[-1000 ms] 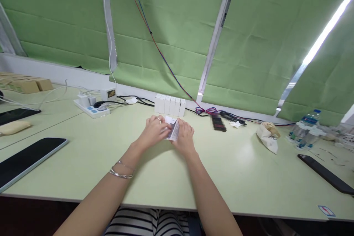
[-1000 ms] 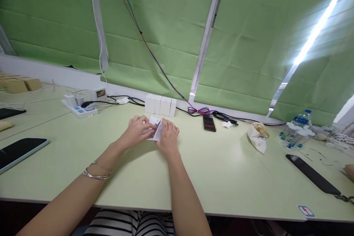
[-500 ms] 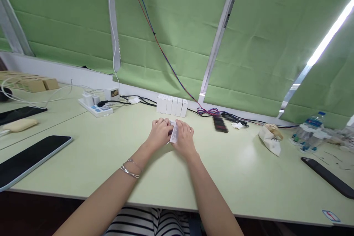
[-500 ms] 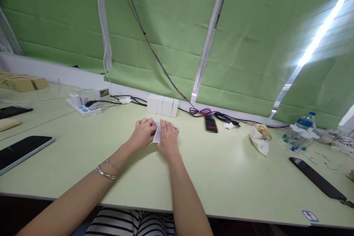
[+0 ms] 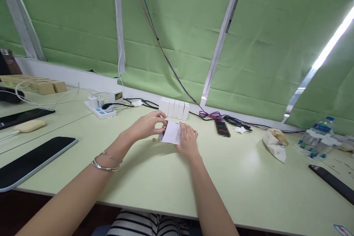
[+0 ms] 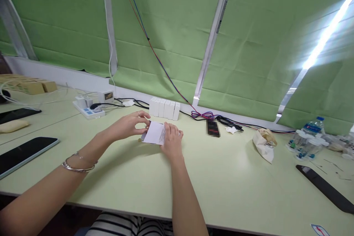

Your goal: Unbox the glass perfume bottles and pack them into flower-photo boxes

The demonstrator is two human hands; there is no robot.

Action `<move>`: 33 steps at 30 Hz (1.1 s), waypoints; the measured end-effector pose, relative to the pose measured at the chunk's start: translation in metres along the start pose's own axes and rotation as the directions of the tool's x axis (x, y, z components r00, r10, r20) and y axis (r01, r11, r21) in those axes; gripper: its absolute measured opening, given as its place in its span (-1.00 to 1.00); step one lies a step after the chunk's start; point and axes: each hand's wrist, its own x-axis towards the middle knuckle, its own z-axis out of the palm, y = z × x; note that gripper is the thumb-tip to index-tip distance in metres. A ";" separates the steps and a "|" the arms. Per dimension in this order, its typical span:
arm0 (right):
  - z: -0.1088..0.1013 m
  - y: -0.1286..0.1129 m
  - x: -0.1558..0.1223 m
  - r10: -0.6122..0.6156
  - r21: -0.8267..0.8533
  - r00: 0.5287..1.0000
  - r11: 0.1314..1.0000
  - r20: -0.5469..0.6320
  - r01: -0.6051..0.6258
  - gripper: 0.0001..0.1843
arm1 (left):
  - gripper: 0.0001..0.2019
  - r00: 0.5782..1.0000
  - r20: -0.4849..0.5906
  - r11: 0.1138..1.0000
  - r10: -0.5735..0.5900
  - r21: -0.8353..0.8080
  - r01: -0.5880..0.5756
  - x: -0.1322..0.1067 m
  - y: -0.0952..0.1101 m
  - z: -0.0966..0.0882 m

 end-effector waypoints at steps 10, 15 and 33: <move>-0.007 0.003 -0.002 -0.010 -0.029 1.000 1.000 0.001 0.010 -0.06 | -0.82 0.992 0.123 0.981 0.016 -0.192 0.008 0.006 0.007 -0.025; -0.012 0.005 -0.001 0.067 -0.009 0.997 0.998 -0.029 -0.067 -0.13 | -0.83 0.964 0.225 0.977 0.142 -0.190 -0.100 0.036 0.024 -0.046; 0.002 0.038 -0.002 0.656 0.328 0.740 0.738 -0.148 -0.589 0.07 | -0.83 0.860 0.498 0.984 0.108 -0.174 -0.023 0.032 0.028 -0.060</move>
